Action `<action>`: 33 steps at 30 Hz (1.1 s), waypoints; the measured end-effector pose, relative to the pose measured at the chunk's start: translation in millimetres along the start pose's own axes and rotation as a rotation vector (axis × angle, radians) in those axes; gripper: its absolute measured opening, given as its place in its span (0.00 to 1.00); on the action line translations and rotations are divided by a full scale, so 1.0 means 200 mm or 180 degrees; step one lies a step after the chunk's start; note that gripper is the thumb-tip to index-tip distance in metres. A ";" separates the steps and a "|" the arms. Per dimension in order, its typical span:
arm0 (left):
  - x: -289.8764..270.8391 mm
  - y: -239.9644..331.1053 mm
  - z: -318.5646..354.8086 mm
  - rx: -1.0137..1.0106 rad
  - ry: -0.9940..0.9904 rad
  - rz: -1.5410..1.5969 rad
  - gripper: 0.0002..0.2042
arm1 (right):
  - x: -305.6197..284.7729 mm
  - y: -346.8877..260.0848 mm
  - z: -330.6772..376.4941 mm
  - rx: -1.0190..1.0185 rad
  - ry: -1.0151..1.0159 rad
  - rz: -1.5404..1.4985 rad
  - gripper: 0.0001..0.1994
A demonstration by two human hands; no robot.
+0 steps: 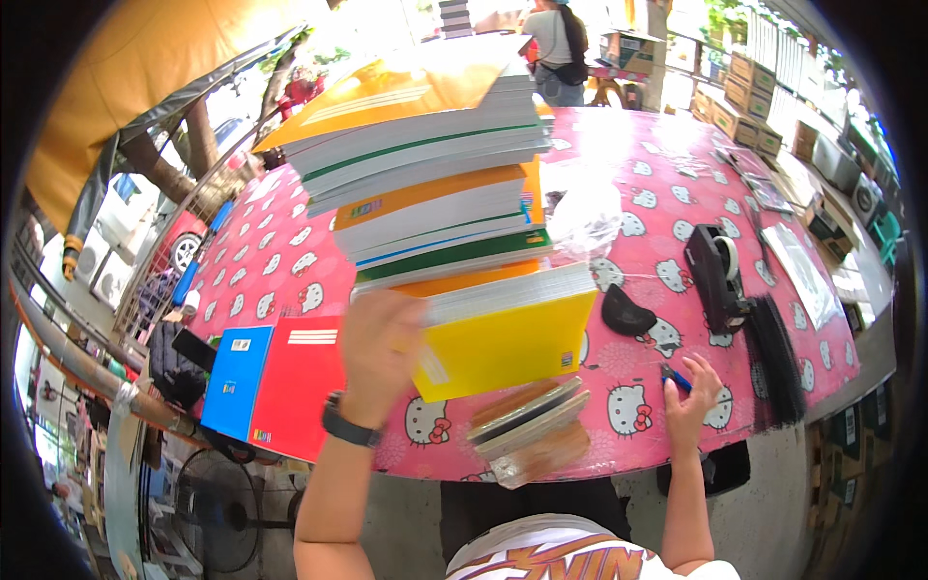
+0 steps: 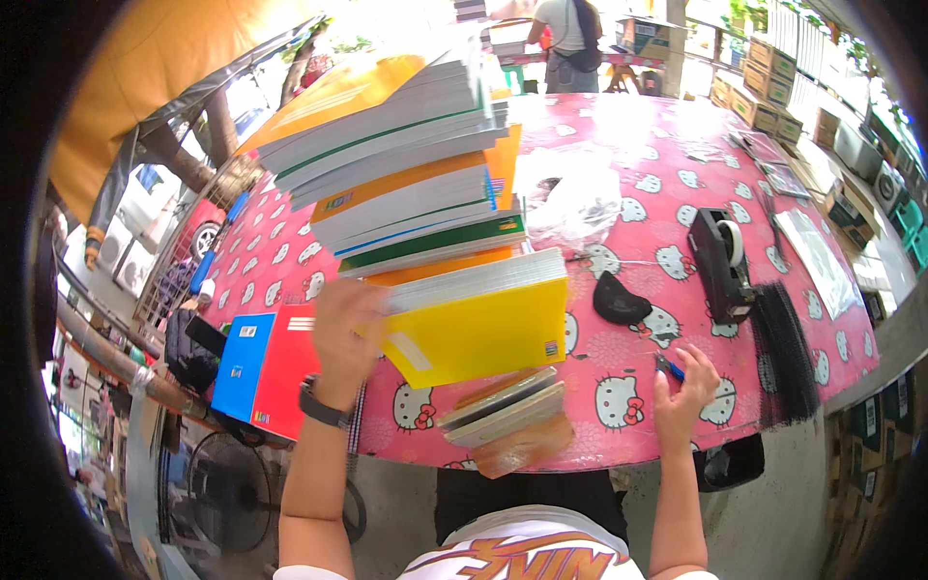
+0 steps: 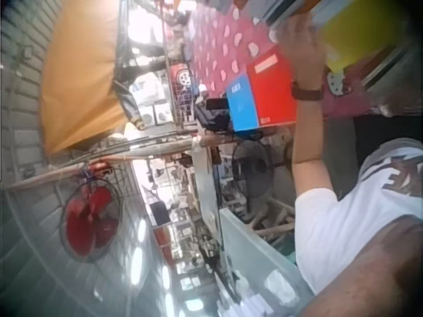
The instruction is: The person prepares notebooks by applying tape, using a specialized tool to cut or adjust the plastic spirals, and moving finished items onto a stack.
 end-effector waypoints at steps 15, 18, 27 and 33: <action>0.39 0.27 0.07 0.0806 0.0152 -0.0259 0.14 | 0.02 -0.27 0.05 -0.0147 -0.0229 -0.1226 0.16; 0.38 0.28 0.08 0.0832 0.0185 -0.0291 0.14 | 0.01 -0.33 0.05 -0.0223 -0.0230 -0.1304 0.16; 0.39 0.29 0.12 0.0587 0.0003 -0.0127 0.15 | 0.19 -0.59 -0.27 0.0597 -0.0898 -0.3529 0.08; 0.41 0.33 0.08 0.0212 -0.0315 -0.0241 0.15 | 0.39 -0.74 -0.40 0.0739 -0.1552 -0.4235 0.11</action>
Point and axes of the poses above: each hand's wrist, its own z-axis away from the middle knuckle, its own x-axis out of the palm, y = z × x, the point moved 10 cm from there along -z, towards the middle knuckle, and after that the axes turned 12 degrees about z, right-handed, at the moved point
